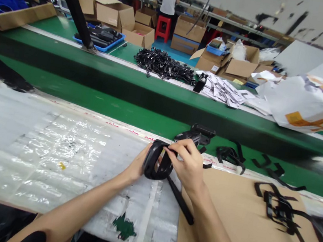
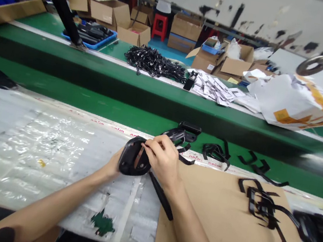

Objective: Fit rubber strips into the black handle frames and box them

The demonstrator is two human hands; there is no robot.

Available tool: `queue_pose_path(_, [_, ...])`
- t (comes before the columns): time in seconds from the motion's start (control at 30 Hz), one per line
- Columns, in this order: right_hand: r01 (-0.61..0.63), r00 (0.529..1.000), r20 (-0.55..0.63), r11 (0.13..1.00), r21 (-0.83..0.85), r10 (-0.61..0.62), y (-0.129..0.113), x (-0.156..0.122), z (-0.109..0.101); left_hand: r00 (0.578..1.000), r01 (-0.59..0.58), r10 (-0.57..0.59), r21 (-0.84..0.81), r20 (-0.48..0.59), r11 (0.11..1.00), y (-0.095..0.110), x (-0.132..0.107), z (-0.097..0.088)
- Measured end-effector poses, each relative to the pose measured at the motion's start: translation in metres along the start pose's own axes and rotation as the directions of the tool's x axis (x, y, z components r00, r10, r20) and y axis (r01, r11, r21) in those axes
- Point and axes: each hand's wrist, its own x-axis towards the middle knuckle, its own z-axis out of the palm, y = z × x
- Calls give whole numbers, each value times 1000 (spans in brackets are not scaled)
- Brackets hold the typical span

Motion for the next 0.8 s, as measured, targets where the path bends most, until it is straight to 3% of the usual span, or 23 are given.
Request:
queue_pose_path(0.17, [31, 999, 43, 999, 31, -33, -5, -2, 4, 1000, 9, -10, 98, 8, 995, -14, 1, -7])
queue_pose_path(0.3, [-27, 998, -56, 999, 41, 29, -6, -1, 3, 997, -5, -4, 118, 74, 993, -12, 3, -8])
queue_pose_path(0.53, [-26, 998, -65, 1000, -5, 25, -8, -3, 7, 991, -128, 131, 196, 0, 972, -5, 1, -11])
queue_pose_path(0.7, [32, 999, -38, 999, -27, -33, -6, -3, 9, 999, 10, -10, 7, 39, 1000, -3, 3, -6])
queue_pose_path(0.8, [-66, 995, -66, 993, 103, 73, -5, -2, 12, 996, 89, -90, -81, -7, 993, 3, 3, 2])
